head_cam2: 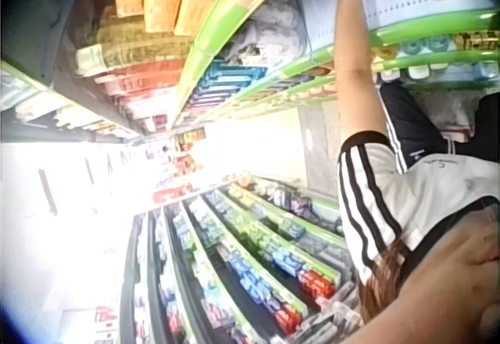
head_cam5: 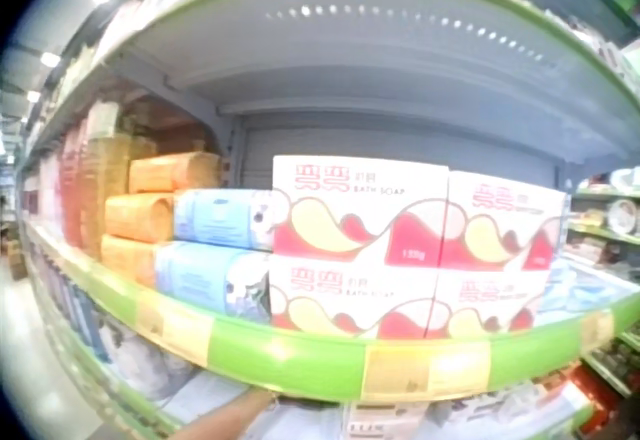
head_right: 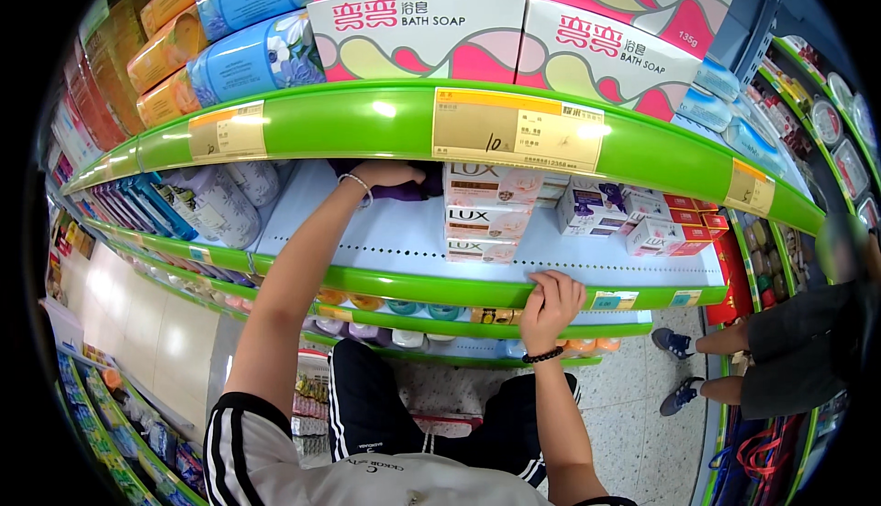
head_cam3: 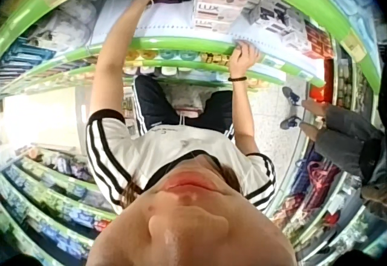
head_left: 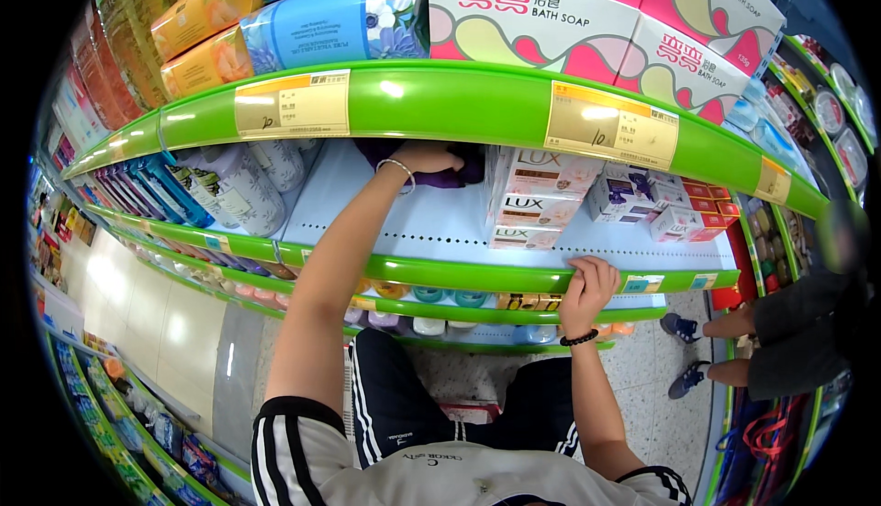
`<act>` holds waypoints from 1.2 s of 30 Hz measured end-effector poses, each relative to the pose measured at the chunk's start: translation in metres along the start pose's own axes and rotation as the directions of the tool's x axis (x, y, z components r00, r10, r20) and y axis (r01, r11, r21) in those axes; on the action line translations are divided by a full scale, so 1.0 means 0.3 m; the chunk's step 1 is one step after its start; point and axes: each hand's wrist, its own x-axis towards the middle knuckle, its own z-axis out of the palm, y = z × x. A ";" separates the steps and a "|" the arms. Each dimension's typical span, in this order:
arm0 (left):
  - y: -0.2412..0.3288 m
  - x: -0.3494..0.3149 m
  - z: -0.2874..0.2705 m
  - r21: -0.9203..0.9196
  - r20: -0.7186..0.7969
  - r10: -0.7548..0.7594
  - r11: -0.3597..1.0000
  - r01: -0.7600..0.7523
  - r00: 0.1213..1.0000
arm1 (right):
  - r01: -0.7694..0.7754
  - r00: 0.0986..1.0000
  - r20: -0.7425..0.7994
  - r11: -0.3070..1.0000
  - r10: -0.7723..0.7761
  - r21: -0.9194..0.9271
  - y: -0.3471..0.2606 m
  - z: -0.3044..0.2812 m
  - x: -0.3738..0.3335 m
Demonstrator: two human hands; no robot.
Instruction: The person wipes a supermarket shelf with a purple cloth and repeatedly picks up small boxes of soap, briefly examines them, and places them into a shopping basket. The person continues this cycle of wiping and handling items throughout the clip.
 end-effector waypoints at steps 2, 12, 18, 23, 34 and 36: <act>0.026 0.024 -0.010 0.048 -0.058 0.054 0.998 -0.051 0.997 | 0.006 1.000 -0.002 1.000 -0.006 -0.009 0.000 0.001 -0.001; 0.052 0.005 -0.008 -0.028 0.017 0.044 0.999 -0.043 0.999 | 0.033 0.999 -0.020 0.999 -0.033 -0.022 -0.006 -0.002 0.006; 0.031 -0.133 0.034 0.065 0.249 0.032 0.997 -0.050 0.968 | 0.061 0.997 -0.048 0.998 -0.060 0.003 -0.003 0.008 0.000; 0.135 -0.331 0.032 0.078 0.309 0.056 0.993 -0.084 0.949 | 0.066 0.997 -0.036 0.998 -0.066 0.004 0.001 0.002 -0.003; 0.196 -0.461 0.054 0.101 0.009 0.103 0.990 -0.103 0.995 | 0.098 0.995 -0.027 0.995 -0.098 -0.002 0.005 -0.003 -0.005; 0.186 -0.503 0.052 0.123 -0.072 0.083 0.990 -0.074 0.994 | 0.098 0.995 -0.014 0.995 -0.098 -0.005 0.008 -0.006 -0.011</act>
